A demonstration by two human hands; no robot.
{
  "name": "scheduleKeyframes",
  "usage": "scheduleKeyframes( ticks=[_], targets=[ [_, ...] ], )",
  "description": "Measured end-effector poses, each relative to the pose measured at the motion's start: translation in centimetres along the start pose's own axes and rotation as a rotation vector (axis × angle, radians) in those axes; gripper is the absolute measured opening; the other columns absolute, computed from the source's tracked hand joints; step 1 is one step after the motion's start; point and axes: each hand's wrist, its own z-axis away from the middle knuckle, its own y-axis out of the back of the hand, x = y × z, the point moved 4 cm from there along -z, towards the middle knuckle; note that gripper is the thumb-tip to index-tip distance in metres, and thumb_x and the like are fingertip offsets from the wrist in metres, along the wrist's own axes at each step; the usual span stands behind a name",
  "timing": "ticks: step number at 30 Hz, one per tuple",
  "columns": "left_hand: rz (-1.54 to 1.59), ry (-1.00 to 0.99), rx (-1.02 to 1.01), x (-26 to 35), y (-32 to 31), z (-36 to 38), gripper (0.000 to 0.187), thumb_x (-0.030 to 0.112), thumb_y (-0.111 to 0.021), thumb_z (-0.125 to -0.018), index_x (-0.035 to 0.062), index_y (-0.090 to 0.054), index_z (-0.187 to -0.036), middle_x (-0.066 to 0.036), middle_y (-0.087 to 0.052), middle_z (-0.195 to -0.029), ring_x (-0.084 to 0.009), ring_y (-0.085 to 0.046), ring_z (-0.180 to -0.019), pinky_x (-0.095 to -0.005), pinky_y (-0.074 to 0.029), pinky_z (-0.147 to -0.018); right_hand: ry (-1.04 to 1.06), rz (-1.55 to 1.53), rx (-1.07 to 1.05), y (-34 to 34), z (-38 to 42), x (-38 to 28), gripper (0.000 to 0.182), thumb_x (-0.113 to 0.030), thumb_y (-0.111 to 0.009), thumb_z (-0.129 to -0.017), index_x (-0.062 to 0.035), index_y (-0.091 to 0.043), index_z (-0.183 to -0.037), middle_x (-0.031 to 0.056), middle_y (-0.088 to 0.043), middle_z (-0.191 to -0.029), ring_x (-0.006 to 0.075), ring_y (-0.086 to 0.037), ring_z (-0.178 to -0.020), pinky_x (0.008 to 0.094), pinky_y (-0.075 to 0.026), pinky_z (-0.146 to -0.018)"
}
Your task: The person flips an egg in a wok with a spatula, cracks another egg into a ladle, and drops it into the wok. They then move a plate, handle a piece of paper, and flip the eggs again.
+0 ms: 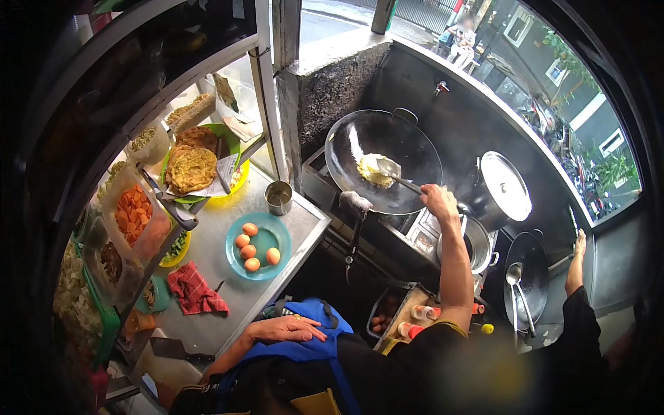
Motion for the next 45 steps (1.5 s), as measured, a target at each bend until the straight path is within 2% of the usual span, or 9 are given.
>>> scheduleKeyframes(
  ticks=[12,19,24,29,32,34,40,43,45],
  targets=[
    [-0.039,-0.022,-0.034,0.0,0.0,-0.2,0.051,0.045,-0.042,-0.104,0.0077,-0.062,-0.132,-0.01,-0.058,-0.138,-0.029,-0.038,-0.141,-0.0409,-0.026,-0.117,0.058,0.146,-0.359,6.8,-3.0,-3.7,0.032,-0.023,-0.074,-0.074,-0.0191,-0.076,-0.105,0.0038,-0.074,-0.078,0.0174,-0.073,-0.075,0.0318,-0.057,-0.074],
    [0.002,-0.053,-0.017,-0.4,-0.1,0.0,0.05,0.044,-0.043,-0.105,0.0076,-0.061,-0.132,-0.01,-0.058,-0.139,-0.029,-0.039,-0.141,-0.041,-0.027,-0.116,0.06,0.016,-0.323,1.7,-5.3,-4.0,0.036,-0.023,-0.073,-0.078,-0.0189,-0.073,-0.114,0.0053,-0.075,-0.084,0.0175,-0.073,-0.076,0.0329,-0.057,-0.075],
    [-0.022,-0.032,0.01,-0.4,-0.1,0.4,0.049,0.044,-0.043,-0.105,0.0079,-0.061,-0.132,-0.01,-0.058,-0.139,-0.0291,-0.04,-0.14,-0.0413,-0.027,-0.116,0.093,0.013,-0.402,4.9,-4.5,-4.1,0.034,-0.02,-0.074,-0.076,-0.0109,-0.075,-0.109,0.0077,-0.074,-0.079,0.017,-0.073,-0.076,0.0316,-0.056,-0.075],
    [-0.027,-0.037,-0.003,-1.1,-0.1,0.3,0.049,0.044,-0.043,-0.104,0.0084,-0.061,-0.133,-0.01,-0.058,-0.139,-0.029,-0.039,-0.141,-0.0415,-0.027,-0.116,0.041,0.016,-0.392,3.1,-4.7,-3.7,0.033,-0.021,-0.075,-0.075,-0.017,-0.076,-0.108,0.0055,-0.076,-0.085,0.0172,-0.074,-0.077,0.0321,-0.057,-0.078],
    [0.007,-0.023,-0.003,-0.8,-0.2,0.3,0.046,0.041,-0.044,-0.105,0.0073,-0.061,-0.132,-0.009,-0.057,-0.14,-0.0297,-0.037,-0.142,-0.042,-0.026,-0.117,0.035,0.155,-0.196,-1.1,-3.6,-5.3,0.037,-0.027,-0.07,-0.077,-0.0205,-0.071,-0.114,0.0087,-0.071,-0.115,0.0278,-0.067,-0.108,0.0418,-0.053,-0.095],
    [0.011,-0.018,0.001,-0.7,0.0,0.1,0.044,0.037,-0.045,-0.105,0.0059,-0.061,-0.132,-0.008,-0.057,-0.141,-0.0304,-0.035,-0.143,-0.0427,-0.026,-0.118,-0.033,0.157,-0.073,-6.2,-3.5,-5.2,0.034,-0.029,-0.068,-0.082,-0.0171,-0.061,-0.114,0.0178,-0.071,-0.106,0.0375,-0.067,-0.104,0.0485,-0.053,-0.09],
    [-0.033,-0.045,-0.012,-1.6,-0.2,0.0,0.048,0.046,-0.045,-0.104,0.0112,-0.063,-0.132,-0.007,-0.059,-0.139,-0.0288,-0.038,-0.142,-0.0414,-0.025,-0.117,-0.121,-0.09,0.224,-14.3,-2.4,-4.2,0.038,-0.029,-0.064,-0.091,-0.0187,-0.054,-0.126,0.024,-0.068,-0.103,0.0431,-0.066,-0.097,0.0546,-0.051,-0.084],
    [-0.03,-0.023,0.001,-1.4,-0.1,0.2,0.047,0.044,-0.046,-0.104,0.0108,-0.063,-0.131,-0.007,-0.059,-0.138,-0.0289,-0.039,-0.142,-0.041,-0.026,-0.117,-0.095,-0.357,0.368,-16.0,-2.4,-1.9,0.037,-0.029,-0.063,-0.093,-0.0168,-0.055,-0.128,0.0182,-0.067,-0.096,0.0346,-0.067,-0.086,0.0467,-0.053,-0.068],
    [-0.021,-0.027,0.008,-1.5,0.2,0.3,0.047,0.044,-0.046,-0.104,0.0105,-0.063,-0.131,-0.007,-0.059,-0.138,-0.029,-0.039,-0.142,-0.041,-0.026,-0.116,-0.242,-1.216,0.245,-18.0,-1.2,-0.1,0.034,-0.029,-0.062,-0.095,-0.015,-0.057,-0.125,0.0071,-0.063,-0.085,0.0169,-0.059,-0.063,0.0294,-0.045,-0.049]
  ],
)
